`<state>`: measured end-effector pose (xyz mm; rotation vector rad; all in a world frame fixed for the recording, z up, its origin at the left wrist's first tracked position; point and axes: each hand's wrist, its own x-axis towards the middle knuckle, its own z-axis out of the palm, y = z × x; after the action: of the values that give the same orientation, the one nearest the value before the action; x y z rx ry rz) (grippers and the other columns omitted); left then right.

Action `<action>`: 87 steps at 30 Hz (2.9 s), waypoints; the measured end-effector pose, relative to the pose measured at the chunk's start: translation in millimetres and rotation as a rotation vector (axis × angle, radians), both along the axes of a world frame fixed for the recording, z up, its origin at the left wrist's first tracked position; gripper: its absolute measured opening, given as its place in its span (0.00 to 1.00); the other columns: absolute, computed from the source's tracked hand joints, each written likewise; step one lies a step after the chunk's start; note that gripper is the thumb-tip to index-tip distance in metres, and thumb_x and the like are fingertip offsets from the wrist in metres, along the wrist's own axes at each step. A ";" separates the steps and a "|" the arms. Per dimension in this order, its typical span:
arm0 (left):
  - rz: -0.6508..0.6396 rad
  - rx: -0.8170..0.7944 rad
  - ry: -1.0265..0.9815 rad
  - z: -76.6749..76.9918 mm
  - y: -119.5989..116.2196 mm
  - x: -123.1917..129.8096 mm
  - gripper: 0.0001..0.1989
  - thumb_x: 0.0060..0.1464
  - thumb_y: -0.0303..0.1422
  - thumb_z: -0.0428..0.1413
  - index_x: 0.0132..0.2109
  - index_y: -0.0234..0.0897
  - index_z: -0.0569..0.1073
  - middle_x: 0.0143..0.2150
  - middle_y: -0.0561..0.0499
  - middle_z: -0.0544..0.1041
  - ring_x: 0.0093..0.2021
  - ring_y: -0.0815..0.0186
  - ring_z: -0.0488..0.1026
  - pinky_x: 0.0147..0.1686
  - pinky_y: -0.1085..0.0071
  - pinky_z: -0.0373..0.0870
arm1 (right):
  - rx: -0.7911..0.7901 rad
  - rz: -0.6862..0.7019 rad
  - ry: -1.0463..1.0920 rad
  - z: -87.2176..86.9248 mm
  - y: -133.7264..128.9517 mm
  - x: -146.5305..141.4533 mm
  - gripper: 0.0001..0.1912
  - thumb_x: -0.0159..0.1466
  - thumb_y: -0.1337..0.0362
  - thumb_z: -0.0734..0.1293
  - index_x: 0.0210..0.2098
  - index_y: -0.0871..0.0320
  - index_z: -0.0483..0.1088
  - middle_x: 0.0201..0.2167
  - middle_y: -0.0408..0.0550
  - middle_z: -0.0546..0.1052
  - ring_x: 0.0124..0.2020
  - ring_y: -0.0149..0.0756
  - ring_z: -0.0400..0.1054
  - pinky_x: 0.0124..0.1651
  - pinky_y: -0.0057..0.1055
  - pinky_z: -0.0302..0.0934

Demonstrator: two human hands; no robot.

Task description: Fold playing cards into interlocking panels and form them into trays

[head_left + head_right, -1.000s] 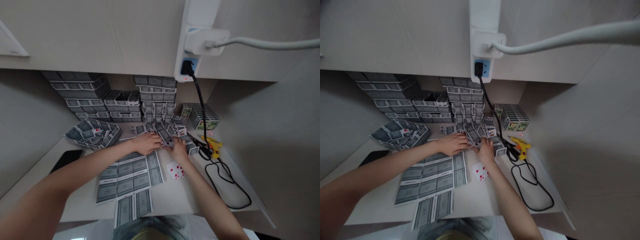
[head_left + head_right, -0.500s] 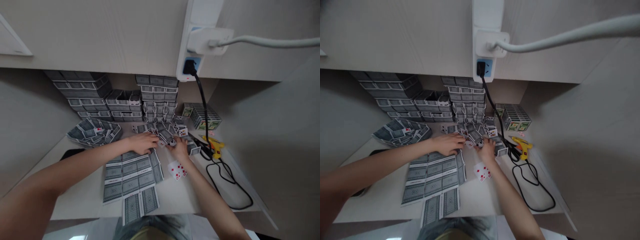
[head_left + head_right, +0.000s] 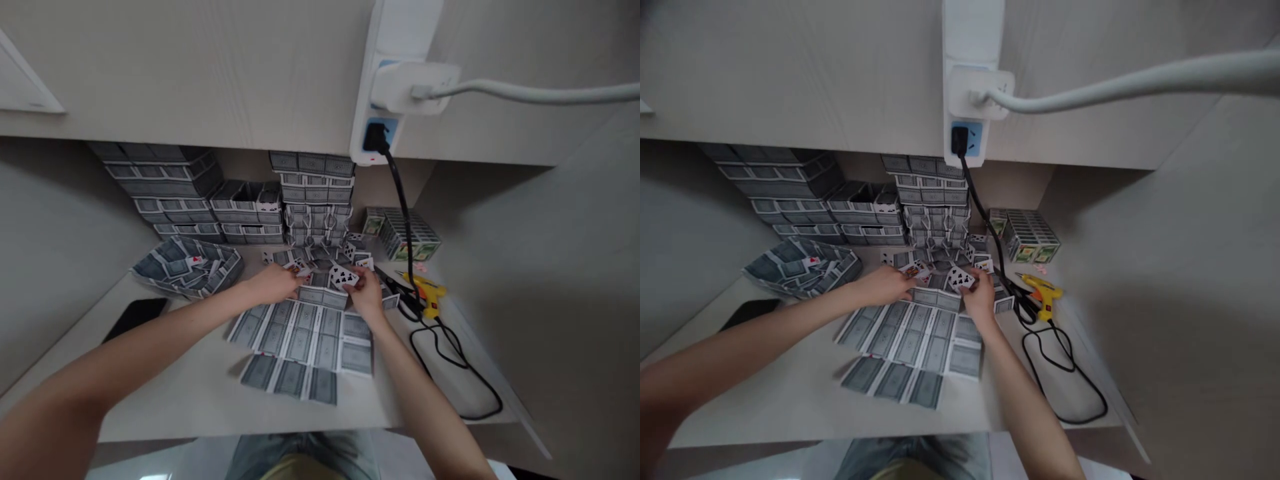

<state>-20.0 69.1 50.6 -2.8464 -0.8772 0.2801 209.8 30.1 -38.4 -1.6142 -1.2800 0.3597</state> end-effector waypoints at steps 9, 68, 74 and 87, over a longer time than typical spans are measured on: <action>0.235 -0.033 0.009 6.9 -22.6 -36.7 0.16 0.52 0.40 0.46 0.43 0.37 0.69 0.31 0.44 0.75 0.35 0.58 0.73 0.32 0.67 0.65 | 0.076 -0.055 -0.084 11.8 -7.2 2.5 0.12 0.52 0.61 0.62 0.35 0.60 0.67 0.23 0.46 0.72 0.25 0.36 0.66 0.31 0.31 0.59; 0.311 0.024 -0.375 -46.6 -28.9 6.6 0.28 0.47 0.55 0.42 0.44 0.36 0.62 0.43 0.44 0.69 0.35 0.59 0.70 0.31 0.66 0.64 | -0.173 0.365 0.089 -2.5 4.8 -1.6 0.10 0.51 0.60 0.61 0.17 0.58 0.67 0.11 0.39 0.63 0.18 0.31 0.58 0.22 0.25 0.51; 0.302 0.017 -0.378 -47.4 -30.1 8.6 0.26 0.48 0.52 0.43 0.44 0.36 0.62 0.44 0.44 0.69 0.35 0.60 0.70 0.32 0.67 0.64 | -0.187 0.399 0.032 0.4 2.9 -6.5 0.13 0.52 0.60 0.60 0.14 0.57 0.64 0.11 0.38 0.61 0.18 0.30 0.55 0.23 0.24 0.49; 0.280 0.045 -0.379 -50.0 -28.1 8.1 0.25 0.52 0.50 0.39 0.45 0.35 0.63 0.44 0.44 0.70 0.31 0.62 0.70 0.27 0.69 0.63 | -0.132 0.404 -0.034 -1.6 -1.2 -13.2 0.13 0.52 0.62 0.60 0.14 0.58 0.56 0.13 0.37 0.55 0.20 0.28 0.52 0.23 0.23 0.44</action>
<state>-11.9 41.0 0.5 -2.7734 -1.3355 -0.2579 196.5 28.9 -40.0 -1.4671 -1.6389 0.6793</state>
